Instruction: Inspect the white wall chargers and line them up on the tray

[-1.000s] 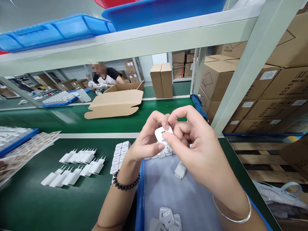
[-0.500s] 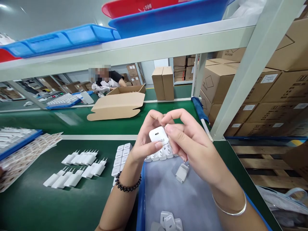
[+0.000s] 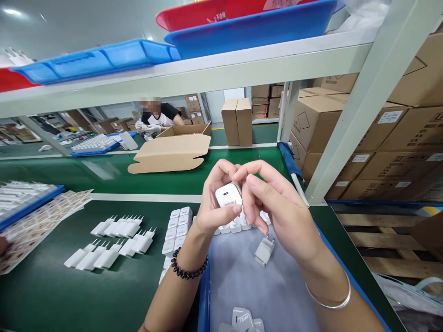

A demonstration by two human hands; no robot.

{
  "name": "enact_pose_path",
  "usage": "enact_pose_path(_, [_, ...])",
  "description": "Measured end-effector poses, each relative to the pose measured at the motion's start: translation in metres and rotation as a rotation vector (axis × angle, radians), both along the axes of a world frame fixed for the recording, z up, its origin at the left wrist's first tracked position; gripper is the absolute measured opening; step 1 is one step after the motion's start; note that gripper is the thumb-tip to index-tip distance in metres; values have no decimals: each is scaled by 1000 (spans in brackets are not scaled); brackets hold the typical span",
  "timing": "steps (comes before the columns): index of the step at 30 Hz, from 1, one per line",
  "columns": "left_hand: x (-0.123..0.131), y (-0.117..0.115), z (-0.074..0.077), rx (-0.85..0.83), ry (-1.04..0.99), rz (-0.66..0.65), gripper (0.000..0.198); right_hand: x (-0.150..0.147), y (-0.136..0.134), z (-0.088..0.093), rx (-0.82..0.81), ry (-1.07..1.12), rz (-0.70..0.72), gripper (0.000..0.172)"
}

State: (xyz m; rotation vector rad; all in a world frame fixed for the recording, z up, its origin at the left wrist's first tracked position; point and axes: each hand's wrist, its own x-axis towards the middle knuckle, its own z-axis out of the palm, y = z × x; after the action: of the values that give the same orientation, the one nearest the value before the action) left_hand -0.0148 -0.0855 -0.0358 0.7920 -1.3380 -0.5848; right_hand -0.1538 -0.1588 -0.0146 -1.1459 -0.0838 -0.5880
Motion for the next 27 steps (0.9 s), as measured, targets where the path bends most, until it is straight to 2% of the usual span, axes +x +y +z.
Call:
enact_pose_path(4, [-3, -1, 2, -24, 6, 61, 52, 1, 3, 0, -11, -18, -28, 30])
enact_pose_path(9, [-8, -3, 3, -100, 61, 81, 44, 2, 7, 2, -28, -13, -47, 33])
enact_pose_path(15, [-11, 2, 8, 45, 197, 129, 25, 6, 3, 0, -21, 27, -28, 32])
enact_pose_path(17, [-7, 4, 9, 113, 193, 65, 27, 7, 0, 0, 6, 19, -27, 31])
enact_pose_path(20, [0, 7, 8, 141, 106, -79, 47, 7, -4, 1, 39, -1, -66, 28])
enact_pose_path(22, [2, 7, 6, 131, 45, -77, 54, 5, -6, 2, 46, 7, -92, 28])
enact_pose_path(27, [-3, 7, 5, 64, -19, -14, 45, 1, -4, 2, 6, 43, -161, 27])
